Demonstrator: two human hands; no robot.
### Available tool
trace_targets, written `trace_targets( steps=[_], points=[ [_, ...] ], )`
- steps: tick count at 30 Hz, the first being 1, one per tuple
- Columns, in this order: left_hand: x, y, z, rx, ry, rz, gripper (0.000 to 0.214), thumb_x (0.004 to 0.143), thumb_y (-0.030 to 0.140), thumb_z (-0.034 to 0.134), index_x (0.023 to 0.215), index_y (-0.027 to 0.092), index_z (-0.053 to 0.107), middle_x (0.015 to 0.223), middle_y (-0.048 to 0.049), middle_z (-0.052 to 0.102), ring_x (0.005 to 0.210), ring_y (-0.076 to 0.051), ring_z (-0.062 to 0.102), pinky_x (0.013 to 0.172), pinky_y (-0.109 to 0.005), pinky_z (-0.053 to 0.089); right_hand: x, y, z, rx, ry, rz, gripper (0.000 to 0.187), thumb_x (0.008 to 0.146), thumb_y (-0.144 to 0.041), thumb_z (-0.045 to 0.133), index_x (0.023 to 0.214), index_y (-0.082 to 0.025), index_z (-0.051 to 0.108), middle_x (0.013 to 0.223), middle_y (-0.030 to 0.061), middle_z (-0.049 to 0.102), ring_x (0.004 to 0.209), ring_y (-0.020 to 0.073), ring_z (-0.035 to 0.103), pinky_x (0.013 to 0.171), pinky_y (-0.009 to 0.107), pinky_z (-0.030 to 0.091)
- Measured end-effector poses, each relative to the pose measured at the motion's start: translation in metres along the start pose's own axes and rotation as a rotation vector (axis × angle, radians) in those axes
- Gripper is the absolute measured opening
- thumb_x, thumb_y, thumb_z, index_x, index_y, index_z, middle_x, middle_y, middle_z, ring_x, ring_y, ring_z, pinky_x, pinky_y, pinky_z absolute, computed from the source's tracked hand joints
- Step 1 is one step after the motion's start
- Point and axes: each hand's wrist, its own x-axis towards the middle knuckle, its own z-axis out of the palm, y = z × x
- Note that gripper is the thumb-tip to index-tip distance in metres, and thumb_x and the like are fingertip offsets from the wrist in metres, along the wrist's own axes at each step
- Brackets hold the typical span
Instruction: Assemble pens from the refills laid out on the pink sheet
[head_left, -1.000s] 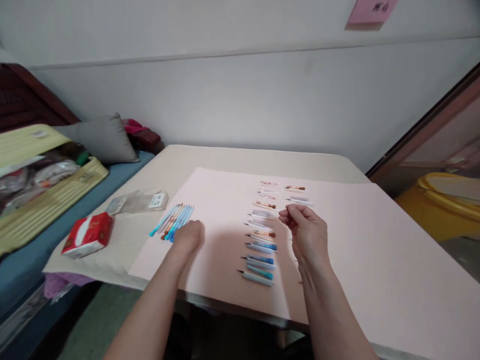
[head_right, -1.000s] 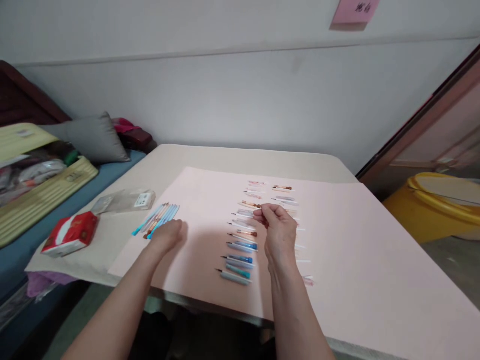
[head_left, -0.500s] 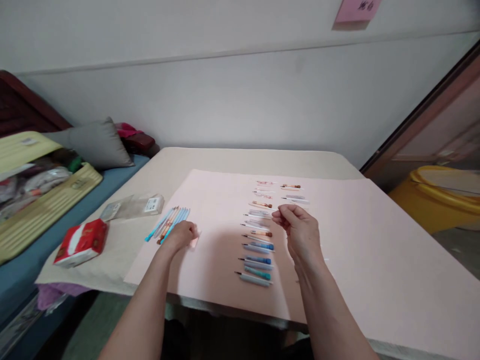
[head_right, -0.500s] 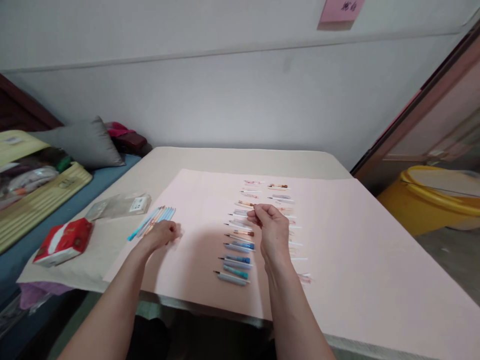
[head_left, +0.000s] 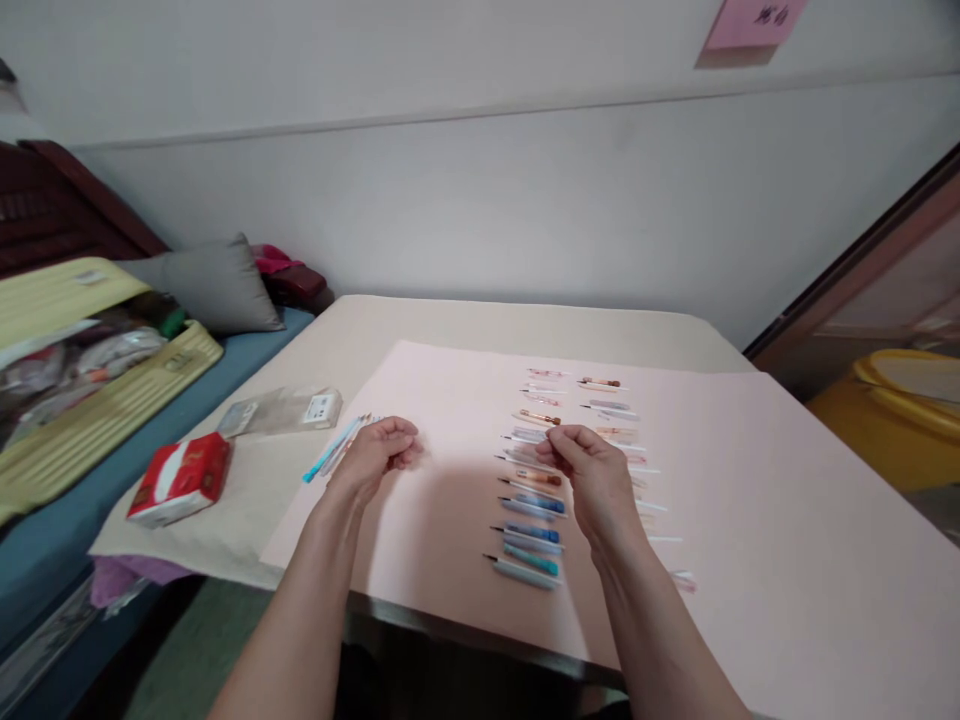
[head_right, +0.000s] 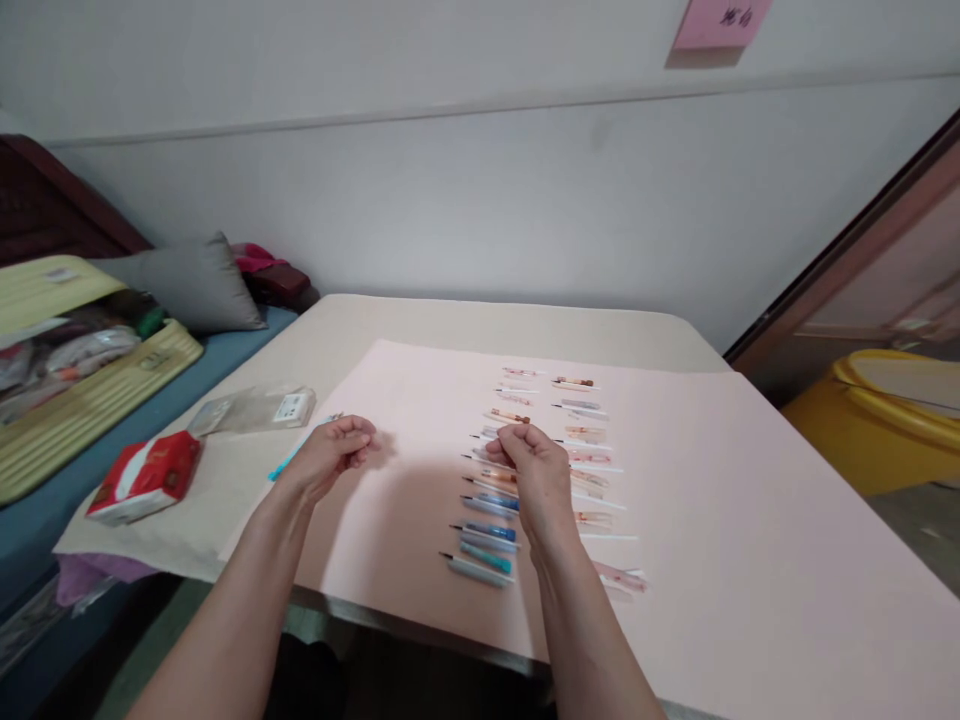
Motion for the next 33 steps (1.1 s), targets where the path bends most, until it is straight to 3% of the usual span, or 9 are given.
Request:
trace_targets(
  steps=[4,9,14,18,20,22,26,30,33],
  points=[
    [-0.001,0.003,0.003,-0.123,-0.002,0.03,0.022,0.065,0.024,0.07,0.08,0.014,0.059,0.072,-0.0033,0.065,0.057,-0.008,0.057,0.053,-0.019,0.041,0.0,0.0,0.001,0.003,-0.007,0.002,0.02,0.068,-0.034,0.072,0.071,-0.015,0.064,0.062,0.0022,0.066,0.06,0.0129,0.06,0.062,0.025,0.047],
    [0.0,0.003,0.006,-0.228,-0.023,0.202,0.015,0.063,0.017,0.073,0.074,0.014,0.063,0.098,-0.0067,0.065,0.093,-0.017,0.061,0.086,-0.03,0.045,0.0,0.0,-0.001,0.0,-0.018,0.006,0.02,0.068,-0.034,0.071,0.072,-0.016,0.064,0.063,0.0026,0.066,0.059,0.0128,0.059,0.062,0.025,0.047],
    [-0.003,0.007,0.011,-0.019,0.036,0.508,0.003,0.068,0.017,0.068,0.067,0.016,0.065,0.111,-0.007,0.06,0.105,-0.021,0.056,0.097,-0.038,0.038,0.0,0.0,-0.002,-0.018,-0.021,0.002,0.019,0.071,-0.035,0.069,0.072,-0.016,0.064,0.063,0.0019,0.066,0.061,0.0119,0.058,0.062,0.024,0.046],
    [-0.006,0.01,0.014,0.15,0.06,0.589,0.005,0.071,0.021,0.065,0.067,0.017,0.067,0.109,-0.0075,0.062,0.104,-0.021,0.056,0.095,-0.036,0.039,0.0,0.0,-0.002,-0.026,-0.03,-0.005,0.019,0.072,-0.035,0.068,0.071,-0.017,0.064,0.063,0.0015,0.066,0.062,0.0123,0.059,0.064,0.024,0.046],
    [-0.005,0.011,0.016,0.204,0.08,0.566,0.005,0.071,0.022,0.065,0.069,0.018,0.068,0.105,-0.0068,0.064,0.099,-0.019,0.057,0.089,-0.032,0.042,0.0,0.0,-0.002,-0.03,-0.031,-0.005,0.019,0.072,-0.035,0.068,0.071,-0.017,0.064,0.063,0.0015,0.066,0.062,0.0124,0.059,0.063,0.024,0.046],
    [-0.003,0.009,0.018,0.262,0.104,0.476,0.007,0.07,0.023,0.064,0.072,0.017,0.067,0.087,-0.0047,0.066,0.081,-0.016,0.06,0.074,-0.027,0.045,0.0,0.0,-0.001,-0.028,-0.032,-0.004,0.019,0.071,-0.035,0.069,0.071,-0.017,0.064,0.063,0.0015,0.066,0.061,0.0125,0.059,0.063,0.024,0.046],
    [0.001,-0.002,0.028,0.37,0.026,0.228,0.011,0.069,0.024,0.059,0.077,0.016,0.062,0.057,0.0014,0.059,0.046,-0.009,0.046,0.046,-0.021,0.035,0.0,0.001,0.0,-0.018,-0.023,0.011,0.019,0.069,-0.034,0.07,0.071,-0.017,0.064,0.061,0.0007,0.065,0.06,0.0124,0.059,0.061,0.024,0.046],
    [0.002,-0.012,0.036,0.583,-0.001,0.129,0.019,0.069,0.019,0.052,0.087,0.018,0.059,0.052,0.0028,0.057,0.042,-0.01,0.047,0.045,-0.021,0.034,0.0,0.003,0.0,-0.018,-0.026,0.018,0.02,0.068,-0.035,0.071,0.072,-0.016,0.064,0.062,0.0009,0.065,0.059,0.0126,0.059,0.061,0.024,0.047],
    [0.0,-0.013,0.027,0.851,0.032,0.058,0.021,0.067,0.013,0.049,0.083,0.019,0.061,0.053,0.001,0.058,0.045,-0.012,0.051,0.048,-0.022,0.034,0.0,0.004,0.0,-0.02,-0.032,0.015,0.021,0.068,-0.035,0.071,0.071,-0.016,0.064,0.062,0.0013,0.065,0.06,0.0131,0.059,0.061,0.025,0.048]
  ],
)
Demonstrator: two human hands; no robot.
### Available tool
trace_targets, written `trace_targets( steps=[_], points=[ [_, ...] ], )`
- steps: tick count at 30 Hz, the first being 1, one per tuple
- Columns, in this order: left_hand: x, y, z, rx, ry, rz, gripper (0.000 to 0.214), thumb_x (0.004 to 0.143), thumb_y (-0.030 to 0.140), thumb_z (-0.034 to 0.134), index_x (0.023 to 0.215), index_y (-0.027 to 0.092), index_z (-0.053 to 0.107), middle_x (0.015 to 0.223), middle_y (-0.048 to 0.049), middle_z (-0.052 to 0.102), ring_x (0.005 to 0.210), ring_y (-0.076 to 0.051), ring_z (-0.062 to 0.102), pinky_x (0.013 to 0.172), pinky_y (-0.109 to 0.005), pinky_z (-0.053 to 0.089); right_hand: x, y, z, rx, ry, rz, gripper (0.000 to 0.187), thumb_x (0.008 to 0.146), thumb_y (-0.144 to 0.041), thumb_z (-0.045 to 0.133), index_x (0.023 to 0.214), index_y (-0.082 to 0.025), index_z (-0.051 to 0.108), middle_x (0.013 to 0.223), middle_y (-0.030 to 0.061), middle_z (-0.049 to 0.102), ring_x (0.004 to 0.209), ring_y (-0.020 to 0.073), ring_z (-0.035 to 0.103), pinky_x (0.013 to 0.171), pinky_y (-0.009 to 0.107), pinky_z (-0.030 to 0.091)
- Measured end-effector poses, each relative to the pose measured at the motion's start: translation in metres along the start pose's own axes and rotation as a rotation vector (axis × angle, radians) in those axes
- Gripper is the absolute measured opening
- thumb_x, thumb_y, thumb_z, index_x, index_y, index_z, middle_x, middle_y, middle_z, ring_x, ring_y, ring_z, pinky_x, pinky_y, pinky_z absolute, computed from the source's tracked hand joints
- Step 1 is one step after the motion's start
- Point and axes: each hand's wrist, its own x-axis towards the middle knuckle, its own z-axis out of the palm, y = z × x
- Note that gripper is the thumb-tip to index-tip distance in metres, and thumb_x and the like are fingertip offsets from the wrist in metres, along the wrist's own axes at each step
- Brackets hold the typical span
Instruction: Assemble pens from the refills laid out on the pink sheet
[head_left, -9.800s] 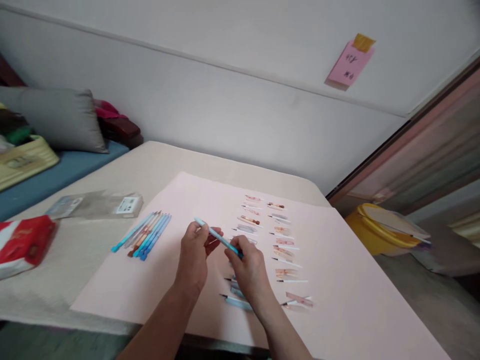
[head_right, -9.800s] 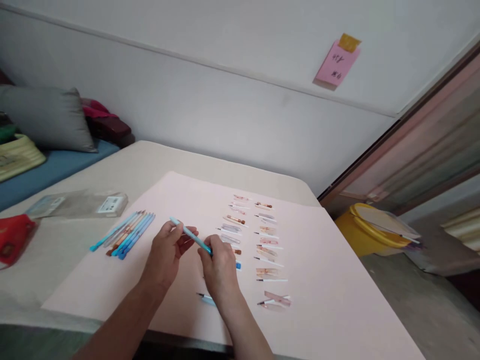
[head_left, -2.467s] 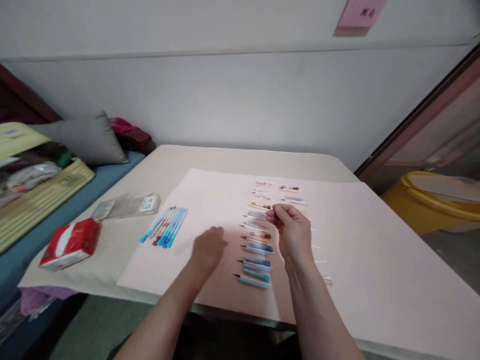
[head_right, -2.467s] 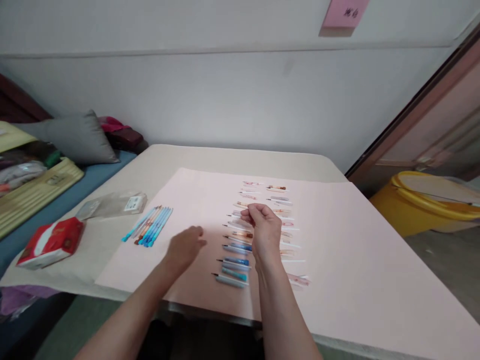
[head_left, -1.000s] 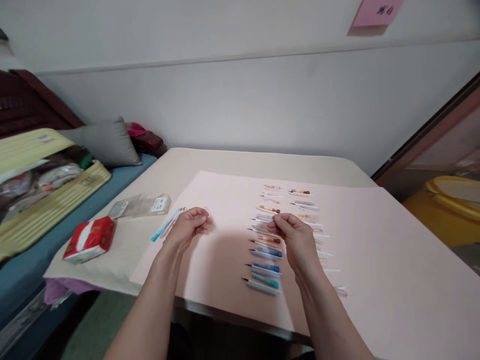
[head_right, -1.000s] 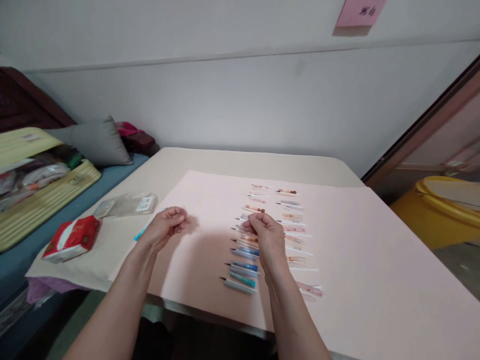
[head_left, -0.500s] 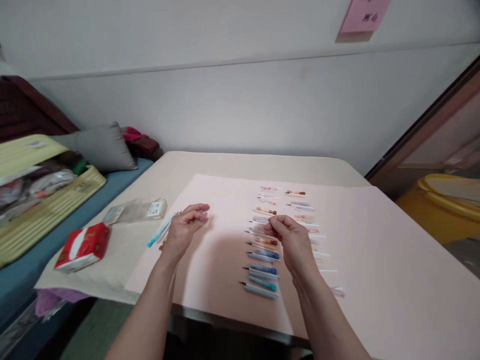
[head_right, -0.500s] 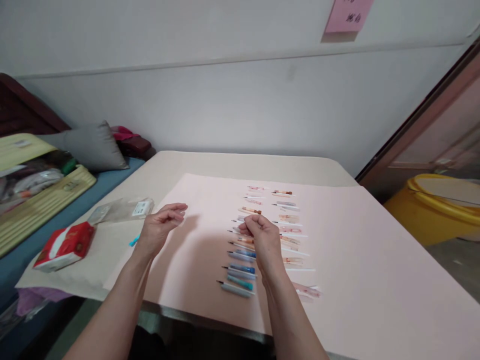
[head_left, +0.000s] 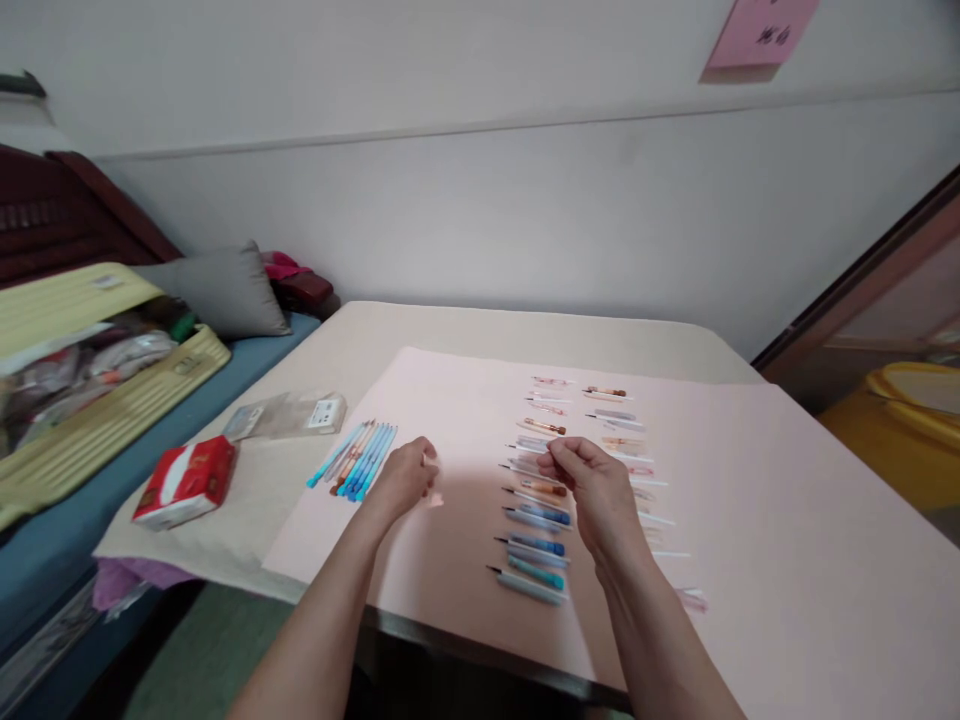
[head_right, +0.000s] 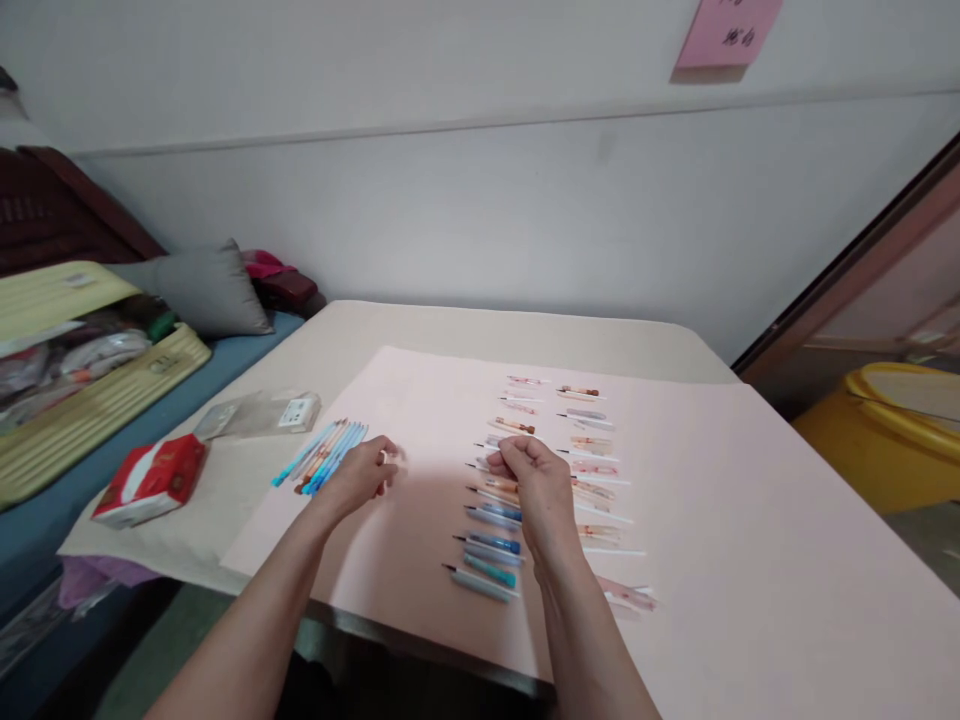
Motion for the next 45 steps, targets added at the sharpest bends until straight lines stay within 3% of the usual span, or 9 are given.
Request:
trace_targets(
  steps=[4,9,17,23,29,32,36,41,45],
  points=[
    [-0.001,-0.022,-0.019,0.183,-0.101,-0.073,0.014,0.052,0.006,0.055,0.048,0.02,0.057,0.043,-0.0008,0.053,0.044,-0.015,0.05,0.051,-0.026,0.034,-0.001,-0.001,0.0,0.002,0.008,0.002,0.02,0.068,-0.035,0.071,0.071,-0.017,0.064,0.062,0.0011,0.065,0.06,0.0134,0.059,0.061,0.025,0.048],
    [0.005,-0.049,-0.031,0.328,-0.174,-0.171,0.021,0.036,-0.002,0.051,0.032,0.019,0.051,0.033,-0.002,0.046,0.043,-0.019,0.048,0.055,-0.032,0.037,-0.001,-0.002,0.001,-0.011,0.01,-0.01,0.021,0.068,-0.036,0.071,0.071,-0.016,0.064,0.063,0.0018,0.066,0.06,0.0131,0.059,0.06,0.025,0.047],
    [0.005,-0.057,-0.034,0.334,-0.215,-0.157,0.021,0.037,-0.001,0.05,0.034,0.02,0.053,0.035,-0.0008,0.048,0.04,-0.016,0.044,0.053,-0.03,0.033,-0.004,-0.008,0.001,-0.054,-0.001,-0.029,0.021,0.068,-0.037,0.069,0.067,-0.017,0.063,0.062,0.0009,0.065,0.057,0.012,0.057,0.059,0.024,0.045],
    [0.008,-0.041,-0.036,0.22,-0.137,-0.107,0.012,0.056,0.011,0.05,0.056,0.02,0.057,0.042,-0.0003,0.055,0.043,-0.016,0.05,0.05,-0.026,0.03,-0.005,-0.009,0.001,-0.051,-0.003,-0.018,0.021,0.068,-0.037,0.069,0.068,-0.017,0.063,0.062,0.0009,0.066,0.057,0.0122,0.058,0.059,0.024,0.045],
    [0.009,-0.032,-0.022,0.072,-0.098,-0.022,0.007,0.064,0.019,0.048,0.059,0.019,0.053,0.049,-0.0009,0.058,0.049,-0.014,0.052,0.049,-0.024,0.033,-0.005,-0.007,0.002,-0.06,-0.011,-0.011,0.021,0.069,-0.038,0.069,0.07,-0.017,0.064,0.063,0.0008,0.067,0.058,0.0123,0.059,0.059,0.024,0.045],
    [0.01,-0.031,-0.015,-0.084,-0.106,-0.015,0.012,0.066,0.021,0.047,0.072,0.018,0.057,0.057,-0.0019,0.062,0.053,-0.014,0.057,0.05,-0.023,0.039,-0.005,-0.005,0.002,-0.072,-0.015,-0.021,0.021,0.069,-0.038,0.069,0.07,-0.017,0.064,0.064,0.001,0.067,0.059,0.0127,0.059,0.06,0.024,0.045],
    [0.018,-0.034,-0.021,-0.365,0.186,-0.121,0.037,0.062,0.017,0.05,0.098,0.018,0.058,0.057,-0.0001,0.062,0.051,-0.015,0.058,0.052,-0.024,0.043,-0.004,-0.003,0.003,-0.077,-0.018,-0.019,0.021,0.07,-0.037,0.069,0.07,-0.017,0.064,0.062,0.0012,0.066,0.058,0.013,0.059,0.059,0.025,0.046],
    [0.027,-0.053,-0.045,-0.257,0.491,-0.259,0.029,0.064,0.016,0.051,0.093,0.018,0.055,0.063,-0.0017,0.062,0.061,-0.017,0.06,0.058,-0.026,0.044,-0.003,-0.001,0.002,-0.079,-0.03,-0.017,0.022,0.069,-0.038,0.07,0.072,-0.016,0.064,0.063,0.0019,0.066,0.057,0.0131,0.058,0.057,0.025,0.045],
    [0.023,-0.075,-0.068,-0.107,0.71,-0.367,0.02,0.068,0.018,0.053,0.088,0.019,0.053,0.076,-0.007,0.064,0.081,-0.024,0.061,0.069,-0.032,0.043,-0.003,0.0,0.003,-0.093,-0.019,-0.024,0.022,0.069,-0.038,0.07,0.071,-0.017,0.065,0.064,0.0022,0.067,0.057,0.0137,0.059,0.057,0.025,0.045]
  ],
)
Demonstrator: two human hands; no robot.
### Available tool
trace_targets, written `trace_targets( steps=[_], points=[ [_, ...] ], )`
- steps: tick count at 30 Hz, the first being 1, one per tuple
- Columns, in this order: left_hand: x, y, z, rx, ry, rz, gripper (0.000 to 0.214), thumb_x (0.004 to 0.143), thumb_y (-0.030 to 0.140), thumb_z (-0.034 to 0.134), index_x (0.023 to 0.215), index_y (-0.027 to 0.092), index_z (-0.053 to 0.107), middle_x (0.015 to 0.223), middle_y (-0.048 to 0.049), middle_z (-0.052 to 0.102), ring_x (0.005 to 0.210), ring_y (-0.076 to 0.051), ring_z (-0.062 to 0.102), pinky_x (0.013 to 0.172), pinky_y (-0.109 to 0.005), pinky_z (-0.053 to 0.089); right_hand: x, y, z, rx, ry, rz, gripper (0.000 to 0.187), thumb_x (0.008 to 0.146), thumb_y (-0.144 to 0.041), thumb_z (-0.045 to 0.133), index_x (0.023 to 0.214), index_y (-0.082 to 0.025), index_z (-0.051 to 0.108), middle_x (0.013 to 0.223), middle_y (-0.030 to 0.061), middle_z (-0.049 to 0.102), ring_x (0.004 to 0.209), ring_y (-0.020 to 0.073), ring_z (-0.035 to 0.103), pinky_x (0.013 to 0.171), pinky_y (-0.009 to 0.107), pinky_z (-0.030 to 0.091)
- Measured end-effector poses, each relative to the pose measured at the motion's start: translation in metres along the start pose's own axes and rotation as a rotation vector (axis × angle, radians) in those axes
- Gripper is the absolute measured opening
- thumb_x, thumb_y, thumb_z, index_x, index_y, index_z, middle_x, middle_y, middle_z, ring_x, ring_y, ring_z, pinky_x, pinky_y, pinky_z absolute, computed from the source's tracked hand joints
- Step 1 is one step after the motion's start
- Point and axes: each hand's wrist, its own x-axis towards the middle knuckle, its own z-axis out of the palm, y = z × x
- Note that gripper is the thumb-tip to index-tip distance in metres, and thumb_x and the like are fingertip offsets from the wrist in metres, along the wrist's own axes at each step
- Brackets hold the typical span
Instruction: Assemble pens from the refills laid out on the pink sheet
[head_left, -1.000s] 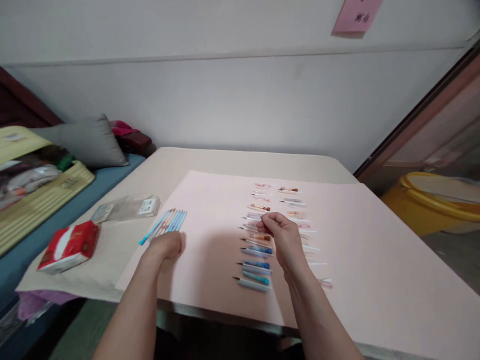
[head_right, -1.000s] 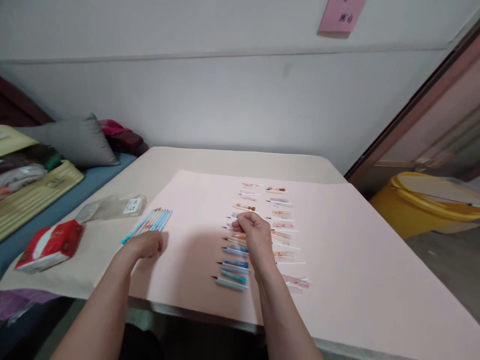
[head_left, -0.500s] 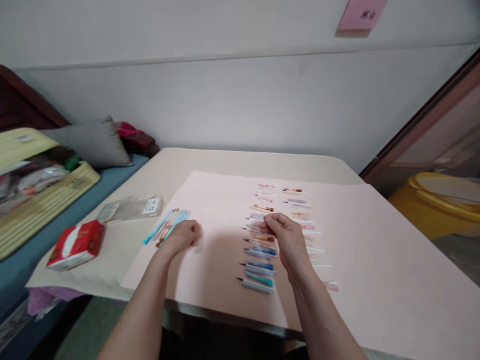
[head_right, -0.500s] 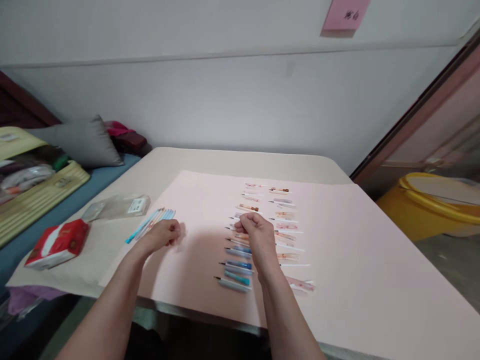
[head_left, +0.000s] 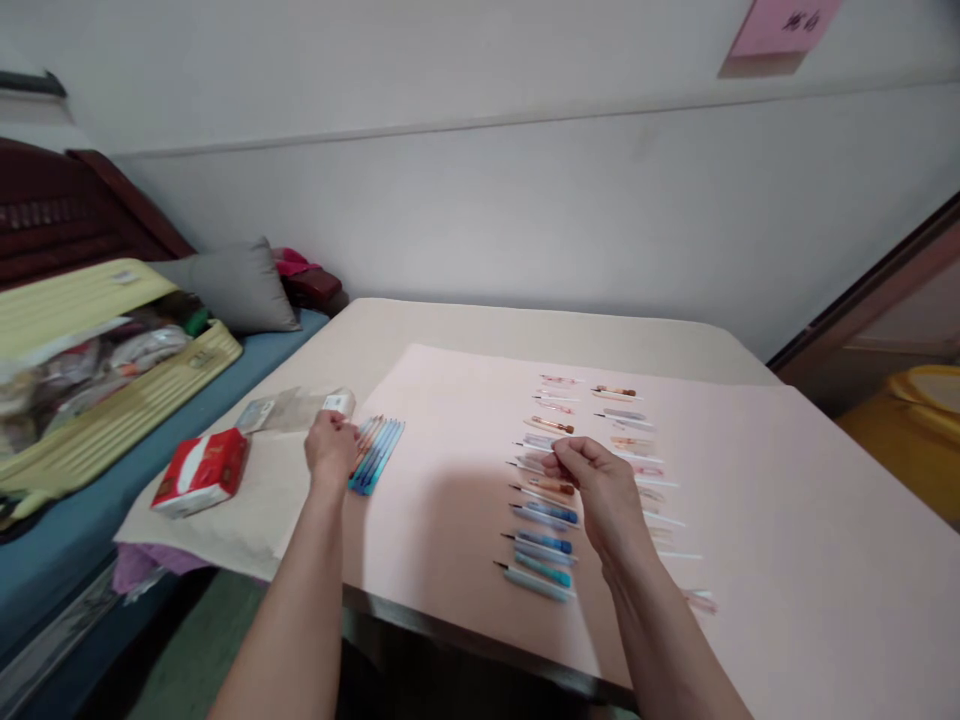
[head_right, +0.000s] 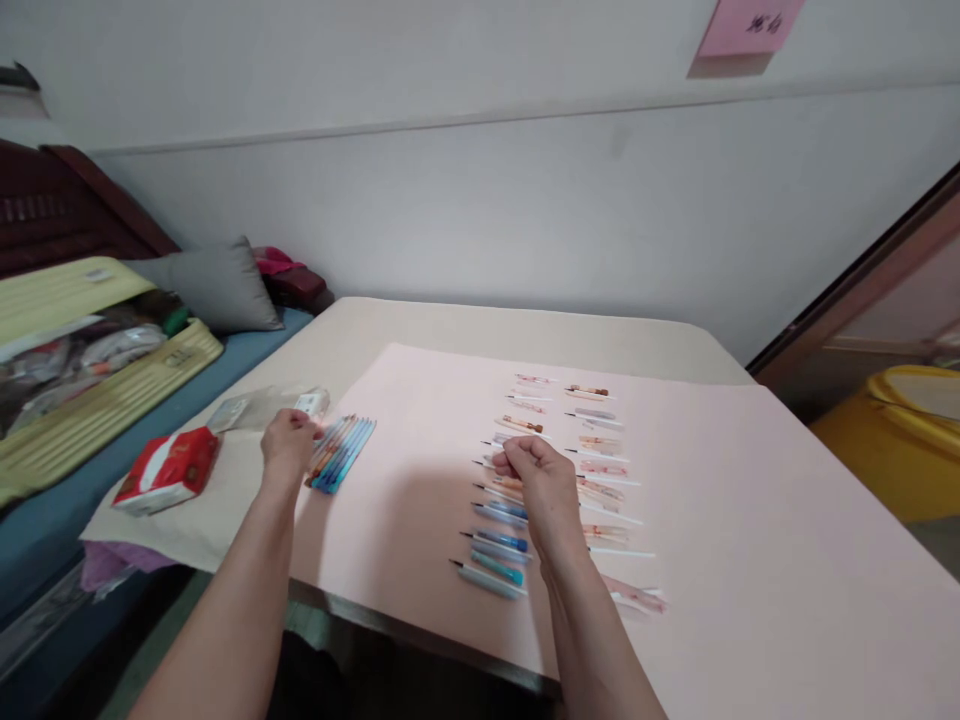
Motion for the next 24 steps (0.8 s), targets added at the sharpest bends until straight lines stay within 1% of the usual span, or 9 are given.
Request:
trace_targets(
  steps=[5,8,10,12,14,16,18,21,24],
  points=[
    [0.015,-0.014,-0.023,0.103,0.133,-0.071,0.021,0.074,0.023,0.05,0.092,0.014,0.054,0.094,-0.0191,0.062,0.091,-0.034,0.057,0.073,-0.042,0.041,0.0,0.0,0.001,-0.024,-0.012,0.002,0.02,0.071,-0.037,0.067,0.071,-0.017,0.063,0.065,0.0023,0.067,0.059,0.0143,0.059,0.06,0.026,0.046],
    [0.008,0.001,-0.02,0.111,0.152,-0.017,0.029,0.077,0.028,0.049,0.101,0.013,0.055,0.103,-0.0191,0.06,0.098,-0.033,0.055,0.081,-0.042,0.04,-0.001,0.0,0.002,-0.136,-0.042,-0.056,0.018,0.077,-0.036,0.061,0.072,-0.019,0.061,0.065,0.0015,0.066,0.062,0.0158,0.06,0.062,0.027,0.046],
    [-0.012,0.021,-0.008,0.083,0.134,0.085,0.026,0.079,0.03,0.048,0.101,0.018,0.057,0.104,-0.012,0.061,0.099,-0.027,0.056,0.085,-0.037,0.04,-0.003,0.002,0.004,-0.34,-0.069,-0.155,0.018,0.081,-0.034,0.055,0.071,-0.02,0.059,0.064,0.0009,0.064,0.063,0.0168,0.06,0.063,0.028,0.045],
    [-0.046,0.044,0.008,-0.059,-0.022,0.277,0.019,0.079,0.027,0.05,0.093,0.019,0.06,0.099,-0.0085,0.063,0.094,-0.024,0.057,0.086,-0.035,0.041,-0.006,0.005,0.008,-0.656,-0.077,-0.294,0.016,0.084,-0.03,0.051,0.077,-0.021,0.061,0.07,0.0026,0.066,0.068,0.0195,0.061,0.067,0.031,0.045],
    [-0.087,0.065,0.024,-0.209,-0.213,0.464,0.015,0.078,0.023,0.051,0.089,0.02,0.061,0.098,-0.0082,0.064,0.095,-0.023,0.057,0.087,-0.034,0.041,-0.011,0.011,0.014,-0.992,-0.104,-0.475,0.016,0.084,-0.024,0.05,0.093,-0.021,0.063,0.093,0.0077,0.069,0.087,0.0252,0.061,0.077,0.037,0.043],
    [-0.125,0.079,0.037,-0.301,-0.363,0.684,0.017,0.08,0.02,0.05,0.092,0.021,0.061,0.103,-0.0094,0.063,0.101,-0.023,0.055,0.092,-0.036,0.038,-0.016,0.018,0.021,-1.25,-0.15,-0.661,0.032,0.081,-0.019,0.052,0.113,-0.02,0.058,0.124,0.0125,0.057,0.114,0.031,0.049,0.09,0.045,0.037],
    [-0.152,0.085,0.046,-0.321,-0.443,0.762,0.019,0.082,0.019,0.048,0.097,0.022,0.061,0.102,-0.0099,0.062,0.099,-0.023,0.055,0.089,-0.037,0.04,-0.02,0.026,0.026,-1.411,-0.192,-0.78,0.046,0.08,-0.017,0.054,0.125,-0.018,0.05,0.142,0.0125,0.038,0.129,0.0329,0.032,0.098,0.05,0.029],
    [-0.168,0.085,0.051,-0.254,-0.54,0.858,0.019,0.083,0.018,0.047,0.094,0.022,0.061,0.096,-0.009,0.062,0.094,-0.022,0.055,0.084,-0.037,0.042,-0.024,0.036,0.03,-1.533,-0.208,-0.824,0.048,0.082,-0.019,0.051,0.13,-0.018,0.047,0.149,0.0097,0.025,0.135,0.0322,0.021,0.102,0.052,0.023],
    [-0.167,0.082,0.052,-0.209,-0.555,0.919,0.015,0.081,0.017,0.05,0.087,0.022,0.063,0.097,-0.0084,0.063,0.096,-0.022,0.054,0.086,-0.037,0.042,-0.024,0.04,0.029,-1.563,-0.203,-0.829,0.05,0.084,-0.02,0.048,0.133,-0.018,0.044,0.151,0.0085,0.02,0.137,0.0317,0.015,0.104,0.054,0.02]
  ],
)
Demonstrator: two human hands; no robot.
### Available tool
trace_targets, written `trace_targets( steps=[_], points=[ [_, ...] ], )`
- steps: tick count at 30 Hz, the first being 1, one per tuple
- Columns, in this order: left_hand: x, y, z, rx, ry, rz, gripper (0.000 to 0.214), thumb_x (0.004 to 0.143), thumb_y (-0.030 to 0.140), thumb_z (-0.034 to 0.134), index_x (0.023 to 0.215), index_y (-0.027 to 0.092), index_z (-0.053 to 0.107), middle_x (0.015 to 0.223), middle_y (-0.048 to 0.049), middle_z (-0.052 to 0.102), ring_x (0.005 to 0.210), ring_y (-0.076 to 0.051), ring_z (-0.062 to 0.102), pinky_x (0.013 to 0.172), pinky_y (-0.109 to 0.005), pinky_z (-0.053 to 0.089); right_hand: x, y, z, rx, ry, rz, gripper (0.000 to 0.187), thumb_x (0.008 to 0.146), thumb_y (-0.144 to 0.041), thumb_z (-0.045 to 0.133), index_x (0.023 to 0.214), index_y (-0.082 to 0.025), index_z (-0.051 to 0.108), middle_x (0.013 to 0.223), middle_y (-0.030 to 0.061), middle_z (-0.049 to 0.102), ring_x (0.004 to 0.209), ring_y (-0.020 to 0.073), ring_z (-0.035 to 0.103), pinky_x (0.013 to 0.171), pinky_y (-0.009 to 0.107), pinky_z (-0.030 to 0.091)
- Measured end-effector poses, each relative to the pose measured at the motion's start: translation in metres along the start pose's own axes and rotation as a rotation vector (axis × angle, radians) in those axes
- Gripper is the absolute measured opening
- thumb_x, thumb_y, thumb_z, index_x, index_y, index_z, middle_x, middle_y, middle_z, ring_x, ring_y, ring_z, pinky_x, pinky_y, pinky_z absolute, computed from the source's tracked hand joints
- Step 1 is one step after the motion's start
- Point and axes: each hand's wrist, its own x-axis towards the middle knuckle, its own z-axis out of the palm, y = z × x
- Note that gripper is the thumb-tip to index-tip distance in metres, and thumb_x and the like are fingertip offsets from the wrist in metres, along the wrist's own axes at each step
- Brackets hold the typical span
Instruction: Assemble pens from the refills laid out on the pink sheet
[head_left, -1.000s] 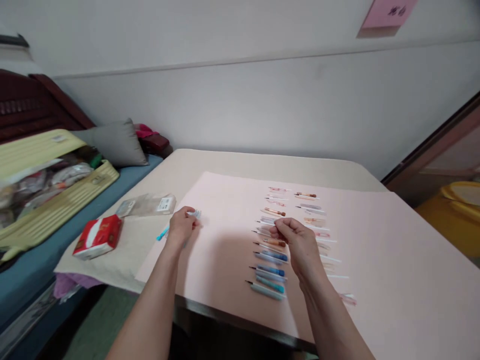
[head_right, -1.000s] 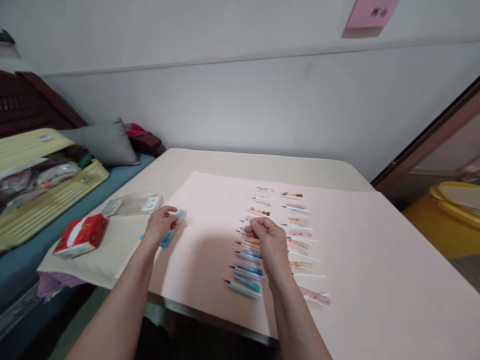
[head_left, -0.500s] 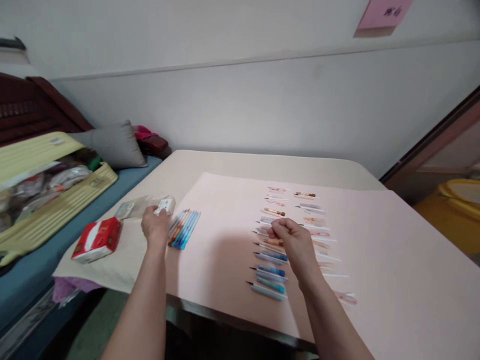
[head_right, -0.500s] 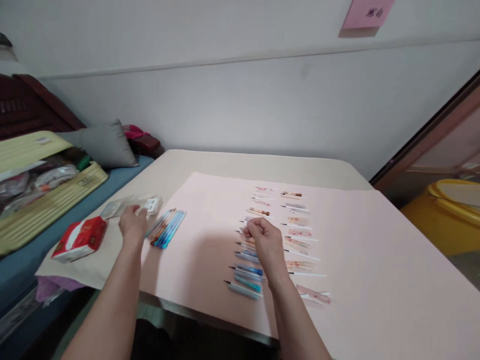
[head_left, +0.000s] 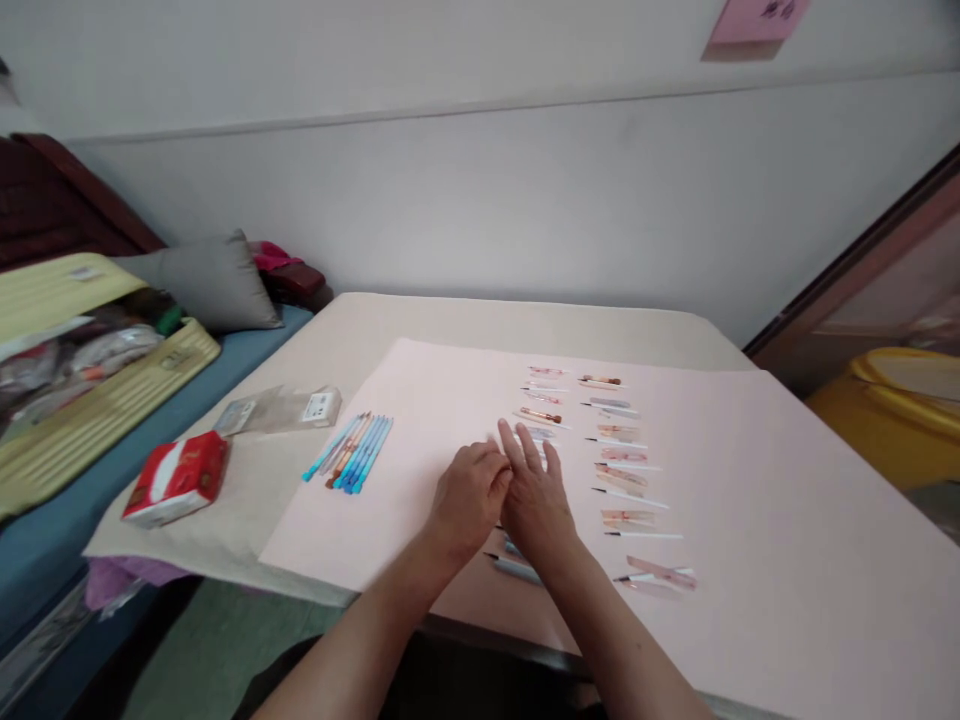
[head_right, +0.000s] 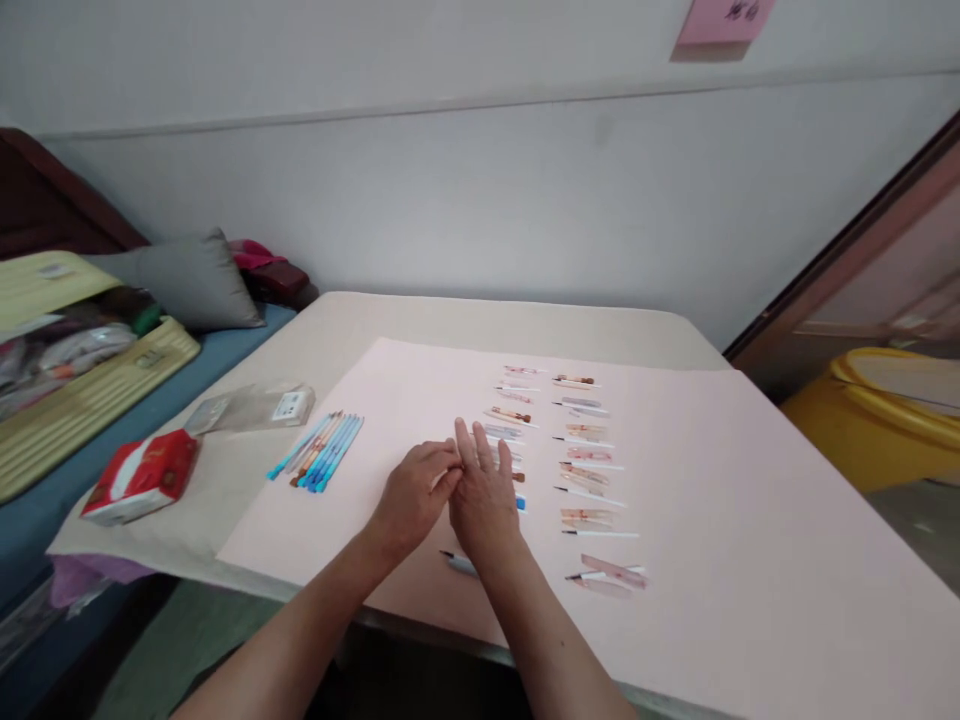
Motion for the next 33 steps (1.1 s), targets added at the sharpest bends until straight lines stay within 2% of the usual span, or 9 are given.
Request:
trace_targets(
  steps=[8,12,15,18,22,24,27,30,33],
  points=[
    [0.005,-0.005,-0.013,-0.014,0.133,-0.02,0.019,0.083,0.013,0.046,0.094,0.02,0.06,0.091,-0.0038,0.062,0.085,-0.016,0.056,0.076,-0.03,0.044,-0.001,0.0,-0.008,0.024,0.012,0.038,0.051,0.086,-0.014,0.043,0.137,-0.018,0.037,0.152,0.0047,0.017,0.138,0.0271,0.01,0.107,0.053,0.014],
    [0.003,0.004,-0.006,0.06,0.023,0.029,0.032,0.085,0.009,0.039,0.107,0.022,0.059,0.093,-0.0055,0.06,0.09,-0.018,0.054,0.079,-0.031,0.044,-0.004,-0.002,-0.007,0.058,0.007,0.028,0.05,0.087,-0.014,0.042,0.136,-0.02,0.037,0.151,0.0043,0.02,0.138,0.0256,0.011,0.109,0.051,0.012],
    [0.003,0.008,-0.002,0.052,-0.076,0.035,0.031,0.085,0.009,0.039,0.102,0.022,0.061,0.091,-0.0055,0.059,0.089,-0.018,0.054,0.078,-0.031,0.044,-0.005,0.002,-0.005,0.06,-0.013,0.02,0.049,0.087,-0.015,0.042,0.135,-0.021,0.038,0.151,0.0047,0.02,0.138,0.0258,0.012,0.108,0.051,0.01],
    [0.004,0.005,-0.005,-0.025,-0.104,0.066,0.024,0.082,0.008,0.043,0.086,0.02,0.063,0.089,-0.0041,0.06,0.085,-0.016,0.056,0.077,-0.028,0.044,-0.004,0.018,-0.008,0.036,-0.047,0.045,0.043,0.087,-0.021,0.046,0.13,-0.018,0.043,0.15,0.0088,0.023,0.136,0.0288,0.016,0.105,0.052,0.013],
    [0.005,-0.006,-0.016,-0.007,-0.059,-0.015,0.02,0.08,0.009,0.045,0.083,0.019,0.062,0.086,-0.003,0.063,0.082,-0.015,0.057,0.075,-0.027,0.042,-0.007,0.057,-0.02,-0.018,-0.081,0.24,0.03,0.088,-0.024,0.045,0.116,-0.017,0.054,0.14,0.0137,0.04,0.129,0.0309,0.03,0.099,0.051,0.022],
    [0.004,-0.009,-0.018,0.046,-0.152,-0.09,0.017,0.079,0.013,0.047,0.083,0.019,0.062,0.084,-0.0027,0.064,0.079,-0.015,0.058,0.072,-0.027,0.042,-0.012,0.074,-0.028,-0.03,-0.117,0.301,0.023,0.089,-0.023,0.042,0.106,-0.018,0.057,0.126,0.012,0.053,0.119,0.0276,0.043,0.094,0.044,0.028],
    [0.0,-0.008,-0.014,0.138,-0.422,-0.11,0.015,0.079,0.018,0.048,0.078,0.02,0.063,0.081,-0.0021,0.064,0.074,-0.017,0.057,0.068,-0.028,0.04,-0.02,0.087,-0.036,-0.024,-0.243,0.355,0.022,0.091,-0.023,0.038,0.093,-0.018,0.06,0.101,0.0084,0.064,0.092,0.0212,0.058,0.078,0.033,0.036],
    [-0.01,-0.005,-0.007,0.246,-0.671,-0.024,0.015,0.078,0.019,0.048,0.073,0.02,0.062,0.078,-0.0024,0.064,0.073,-0.018,0.057,0.065,-0.029,0.038,-0.026,0.084,-0.043,0.003,-0.359,0.372,0.025,0.091,-0.026,0.037,0.09,-0.021,0.061,0.091,0.0051,0.067,0.08,0.0194,0.061,0.064,0.028,0.036],
    [-0.021,-0.006,-0.002,0.335,-0.783,0.033,0.014,0.078,0.02,0.049,0.081,0.02,0.063,0.084,-0.0045,0.065,0.081,-0.022,0.058,0.069,-0.032,0.037,-0.03,0.072,-0.054,0.054,-0.458,0.31,0.024,0.09,-0.028,0.039,0.09,-0.023,0.063,0.089,0.0038,0.068,0.081,0.0194,0.061,0.06,0.026,0.034]
  ],
)
